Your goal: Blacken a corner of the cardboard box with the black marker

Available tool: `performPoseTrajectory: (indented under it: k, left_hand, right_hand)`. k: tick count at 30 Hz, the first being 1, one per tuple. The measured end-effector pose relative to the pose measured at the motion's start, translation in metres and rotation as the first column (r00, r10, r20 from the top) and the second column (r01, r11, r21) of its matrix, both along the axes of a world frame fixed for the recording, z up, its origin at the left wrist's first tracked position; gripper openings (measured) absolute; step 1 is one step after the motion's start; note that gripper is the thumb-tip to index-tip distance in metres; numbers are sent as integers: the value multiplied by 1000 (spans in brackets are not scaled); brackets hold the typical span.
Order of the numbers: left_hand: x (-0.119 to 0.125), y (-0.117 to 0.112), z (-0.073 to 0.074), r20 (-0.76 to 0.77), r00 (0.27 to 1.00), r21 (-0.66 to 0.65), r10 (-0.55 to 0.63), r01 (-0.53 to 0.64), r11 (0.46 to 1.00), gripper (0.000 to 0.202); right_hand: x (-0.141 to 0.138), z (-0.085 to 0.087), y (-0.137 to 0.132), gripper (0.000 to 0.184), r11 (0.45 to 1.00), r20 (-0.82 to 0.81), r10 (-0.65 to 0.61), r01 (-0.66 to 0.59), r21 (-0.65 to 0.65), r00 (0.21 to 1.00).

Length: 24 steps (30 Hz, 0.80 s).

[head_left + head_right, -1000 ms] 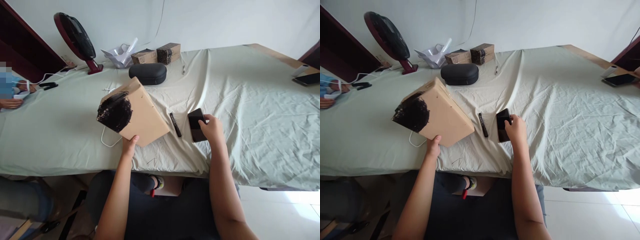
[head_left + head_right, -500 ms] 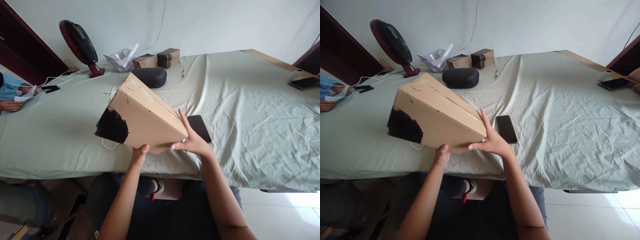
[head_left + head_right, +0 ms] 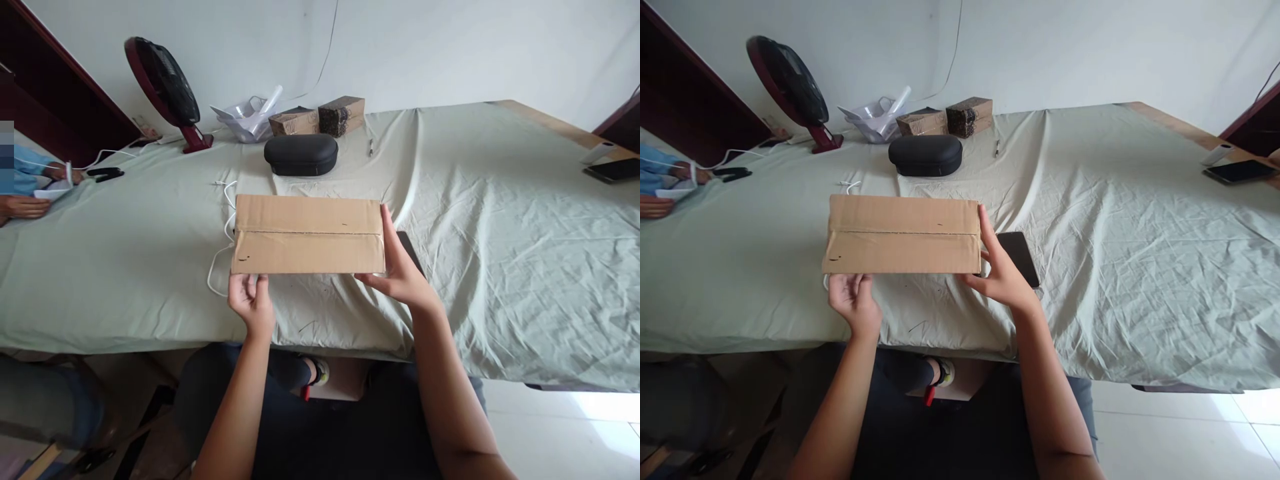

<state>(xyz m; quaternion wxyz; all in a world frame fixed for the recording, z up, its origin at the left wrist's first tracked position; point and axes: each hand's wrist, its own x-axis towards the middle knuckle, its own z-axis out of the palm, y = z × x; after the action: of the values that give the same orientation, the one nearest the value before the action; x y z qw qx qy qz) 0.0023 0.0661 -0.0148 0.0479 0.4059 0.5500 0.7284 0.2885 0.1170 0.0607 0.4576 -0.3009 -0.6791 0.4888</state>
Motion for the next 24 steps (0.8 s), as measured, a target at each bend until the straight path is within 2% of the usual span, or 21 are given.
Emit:
performPoseTrajectory:
  k: [2,4,6,9,11,13,14,16,18,20,22,24]
  left_hand:
    - [2,0,-1,-16,1000,-2,-15,15,1000,35]
    - [2,1,0,-70,998,47,0,3,999,33]
    - [1,2,4,-141,987,136,80,-61,989,23]
    - [-2,2,8,-204,965,212,166,-122,970,21]
    - [-7,3,9,-209,970,184,125,-87,979,22]
    - [-12,3,7,-160,986,146,37,-14,989,24]
    - [-15,3,6,-123,992,125,-29,44,991,25]
    - [-20,3,4,-39,981,90,-190,193,977,31]
    - [-24,1,3,39,935,61,-353,350,935,42]
    - [-28,-3,4,74,876,15,-477,478,878,62]
    - [-33,-9,5,41,842,-70,-538,539,839,78]
    - [-38,-13,4,-14,843,-195,-538,525,828,84]
  right_hand:
    - [-2,-1,0,127,999,-26,48,-49,-13,998]
    - [-5,-2,-1,121,997,-91,53,-58,-53,994]
    - [-9,-2,-1,112,995,-156,-3,-12,-95,988]
    - [-14,-6,0,90,989,-229,-95,65,-133,969]
    - [-16,-12,4,64,981,-293,-138,90,-169,946]
    - [-15,-20,10,38,971,-361,-204,142,-190,910]
    - [-15,-24,14,33,966,-384,-241,182,-185,891]
    - [-13,-31,21,33,958,-398,-284,237,-164,872]
    - [-11,-36,26,28,964,-393,-266,234,-128,880]
    - [-10,-38,28,38,975,-382,-220,206,-79,897]
    - [-10,-39,27,57,981,-377,-186,190,-28,907]
    - [-10,-40,26,71,986,-389,-160,165,-20,907]
